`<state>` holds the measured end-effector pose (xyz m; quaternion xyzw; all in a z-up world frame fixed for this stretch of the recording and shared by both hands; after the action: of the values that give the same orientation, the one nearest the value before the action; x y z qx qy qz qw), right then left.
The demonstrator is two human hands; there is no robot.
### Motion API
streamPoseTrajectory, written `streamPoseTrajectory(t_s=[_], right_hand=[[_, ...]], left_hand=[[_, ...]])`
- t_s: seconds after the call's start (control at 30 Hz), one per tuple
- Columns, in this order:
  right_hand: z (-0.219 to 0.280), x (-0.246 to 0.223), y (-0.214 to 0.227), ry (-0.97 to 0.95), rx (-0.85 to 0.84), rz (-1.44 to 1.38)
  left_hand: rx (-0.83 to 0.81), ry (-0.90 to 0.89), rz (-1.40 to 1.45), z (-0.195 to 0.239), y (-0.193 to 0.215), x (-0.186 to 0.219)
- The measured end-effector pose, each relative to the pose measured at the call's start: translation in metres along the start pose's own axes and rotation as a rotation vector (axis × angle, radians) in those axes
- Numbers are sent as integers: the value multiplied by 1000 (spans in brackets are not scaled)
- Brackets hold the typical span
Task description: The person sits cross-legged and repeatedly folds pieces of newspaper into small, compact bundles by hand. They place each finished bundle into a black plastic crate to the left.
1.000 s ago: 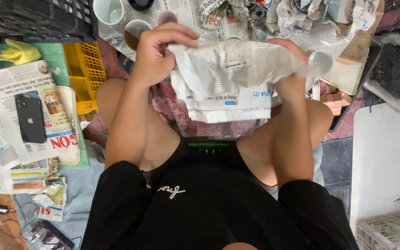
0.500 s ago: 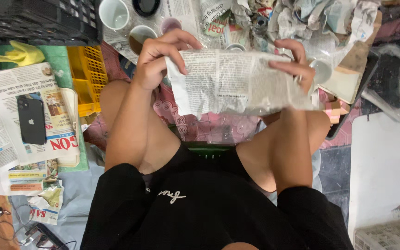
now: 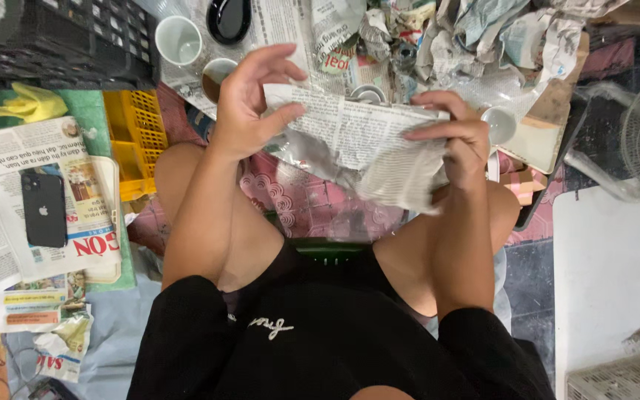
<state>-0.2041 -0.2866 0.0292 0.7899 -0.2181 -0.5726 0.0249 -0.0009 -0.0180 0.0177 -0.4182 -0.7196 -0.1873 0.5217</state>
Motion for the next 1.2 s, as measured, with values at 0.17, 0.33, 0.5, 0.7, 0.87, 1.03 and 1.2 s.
streamPoseTrajectory(t_s=[0.17,0.33,0.5,0.7,0.87,1.03,1.2], right_hand=[[6,14,-2,-89,54,-49],[8,18,-10,-46,110,13],[14,12,-24,28,95,49],[18,-8,-46,47,-98,31],[6,-17,-55,-24,-68,213],[10,9,-55,-309,5,448],[2,7,-62,-329,-39,553]], left_hand=[[-19,-8,-39,4,-1,-7],[-43,3,-162,1,2,8],[-217,-190,-694,-5,-12,34],[-308,-155,-786,8,-43,20],[-145,3,-597,7,-29,11],[50,90,-617,13,-2,14],[114,11,-629,16,2,20]])
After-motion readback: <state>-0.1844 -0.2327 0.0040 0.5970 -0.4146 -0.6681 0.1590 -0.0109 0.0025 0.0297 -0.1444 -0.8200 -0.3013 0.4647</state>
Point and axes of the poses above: each hand's wrist, its own z-axis away from the middle knuckle, its own y-axis out of the back of the hand, x = y × z, the point moved 2 cm from there along -z, towards the middle knuckle, and after that the axes turned 3 degrees about z, right-handed, at the moved point
